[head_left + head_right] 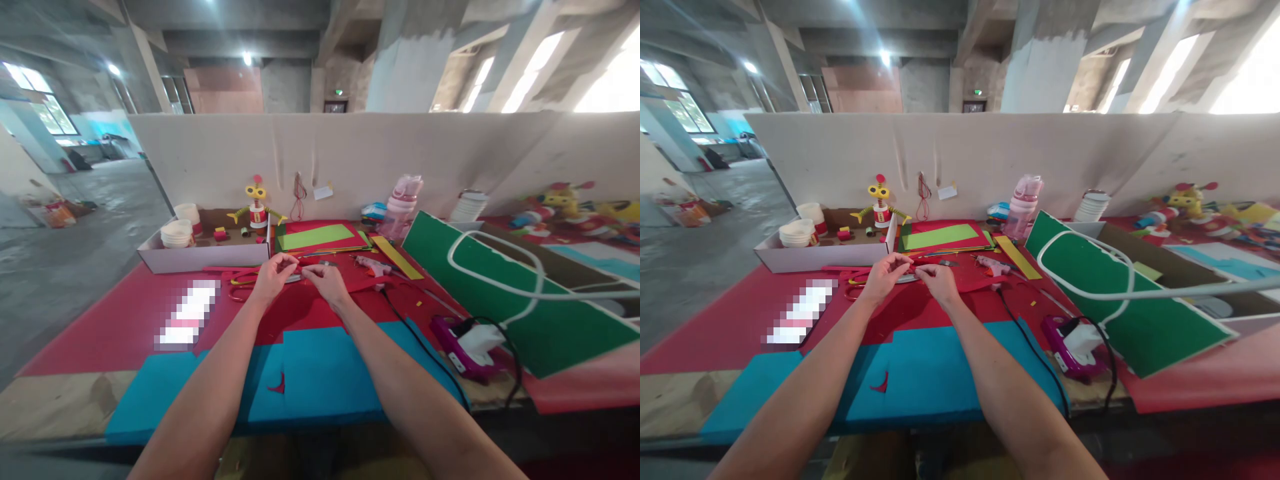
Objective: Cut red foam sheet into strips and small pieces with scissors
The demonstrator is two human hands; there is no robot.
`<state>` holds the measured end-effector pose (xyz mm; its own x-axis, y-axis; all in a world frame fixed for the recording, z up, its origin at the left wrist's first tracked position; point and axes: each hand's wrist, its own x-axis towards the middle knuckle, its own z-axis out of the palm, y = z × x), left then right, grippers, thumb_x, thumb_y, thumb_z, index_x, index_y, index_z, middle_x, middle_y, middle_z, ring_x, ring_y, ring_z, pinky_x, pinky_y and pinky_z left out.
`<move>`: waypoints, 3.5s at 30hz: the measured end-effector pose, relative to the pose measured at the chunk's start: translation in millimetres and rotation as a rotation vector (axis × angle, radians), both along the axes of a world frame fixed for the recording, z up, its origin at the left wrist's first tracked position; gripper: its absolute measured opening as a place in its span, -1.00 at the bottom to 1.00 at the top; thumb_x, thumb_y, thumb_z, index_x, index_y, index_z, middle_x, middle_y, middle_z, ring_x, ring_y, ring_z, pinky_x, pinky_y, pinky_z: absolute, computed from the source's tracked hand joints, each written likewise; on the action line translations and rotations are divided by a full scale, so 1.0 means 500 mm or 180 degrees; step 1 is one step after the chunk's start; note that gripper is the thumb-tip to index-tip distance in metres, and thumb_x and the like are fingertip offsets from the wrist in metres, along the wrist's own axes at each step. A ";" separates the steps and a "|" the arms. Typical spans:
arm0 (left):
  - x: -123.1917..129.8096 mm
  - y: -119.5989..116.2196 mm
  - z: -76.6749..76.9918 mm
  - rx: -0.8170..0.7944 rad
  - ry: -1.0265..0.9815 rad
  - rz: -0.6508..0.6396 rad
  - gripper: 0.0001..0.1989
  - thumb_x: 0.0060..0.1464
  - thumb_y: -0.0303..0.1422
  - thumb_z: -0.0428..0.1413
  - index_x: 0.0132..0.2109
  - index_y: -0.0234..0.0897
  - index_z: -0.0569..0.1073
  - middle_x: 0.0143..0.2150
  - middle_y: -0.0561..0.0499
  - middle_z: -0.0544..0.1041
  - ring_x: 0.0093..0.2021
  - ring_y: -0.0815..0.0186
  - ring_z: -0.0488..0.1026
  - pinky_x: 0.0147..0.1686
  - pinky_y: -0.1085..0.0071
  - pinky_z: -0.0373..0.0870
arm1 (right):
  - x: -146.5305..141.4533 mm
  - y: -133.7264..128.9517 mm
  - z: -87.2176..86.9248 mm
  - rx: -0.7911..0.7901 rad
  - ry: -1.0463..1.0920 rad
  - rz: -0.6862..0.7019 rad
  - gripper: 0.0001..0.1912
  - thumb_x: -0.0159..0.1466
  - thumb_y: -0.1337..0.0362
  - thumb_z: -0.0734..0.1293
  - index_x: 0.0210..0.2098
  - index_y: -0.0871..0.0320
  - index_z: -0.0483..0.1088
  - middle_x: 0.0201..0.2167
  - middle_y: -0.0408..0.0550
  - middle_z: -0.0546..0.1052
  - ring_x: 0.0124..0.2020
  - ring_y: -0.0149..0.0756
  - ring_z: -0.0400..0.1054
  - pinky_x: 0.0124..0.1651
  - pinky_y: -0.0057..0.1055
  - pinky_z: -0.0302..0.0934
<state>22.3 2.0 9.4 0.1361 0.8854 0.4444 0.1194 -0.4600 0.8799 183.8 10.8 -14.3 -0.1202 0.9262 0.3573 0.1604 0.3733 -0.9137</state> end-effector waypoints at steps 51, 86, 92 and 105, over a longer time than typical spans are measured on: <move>0.000 0.015 -0.020 -0.0047 0.0075 0.0499 -0.85 -0.02 -0.28 0.15 -0.39 -0.29 0.50 -0.52 0.07 0.44 -0.46 0.38 0.32 -0.40 0.45 0.23 | 0.012 0.000 0.004 -0.0222 -0.0121 0.0410 -0.69 0.14 0.11 0.32 -0.27 0.21 0.53 -0.49 -0.10 0.57 -0.42 -0.32 0.43 -0.20 -0.40 0.26; -0.002 0.014 -0.016 -0.0478 -0.0481 0.0767 -0.75 -0.13 -0.24 0.24 -0.56 -0.31 0.43 -0.61 0.08 0.38 -0.53 0.41 0.25 -0.44 0.45 0.17 | 0.012 0.002 -0.001 -0.0358 -0.0118 0.0187 -0.67 0.11 0.11 0.35 -0.26 0.23 0.56 -0.49 -0.10 0.56 -0.41 -0.31 0.39 -0.23 -0.39 0.24; -0.001 0.011 -0.012 -0.0431 -0.0459 0.0721 -0.72 -0.13 -0.22 0.24 -0.58 -0.30 0.41 -0.63 0.09 0.36 -0.54 0.41 0.23 -0.45 0.44 0.15 | 0.010 0.000 -0.002 -0.0284 -0.0127 0.0179 -0.68 0.11 0.09 0.33 -0.40 0.24 0.56 -0.52 -0.09 0.54 -0.44 -0.33 0.36 -0.28 -0.42 0.21; 0.027 0.006 -0.029 -0.0814 -0.0395 0.0469 -0.68 -0.25 -0.15 0.31 -0.56 -0.34 0.48 -0.62 0.07 0.41 -0.56 0.42 0.26 -0.49 0.45 0.16 | 0.010 0.003 0.001 -0.0023 -0.0371 0.0185 -0.68 0.15 0.11 0.28 -0.34 0.21 0.56 -0.48 -0.08 0.57 -0.41 -0.29 0.39 -0.29 -0.42 0.23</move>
<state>35.5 4.9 -5.0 -0.0433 0.9767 0.2100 0.0529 -0.2077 0.9768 188.9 12.4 -13.6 -0.2142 0.9190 0.3312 0.2439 0.3786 -0.8929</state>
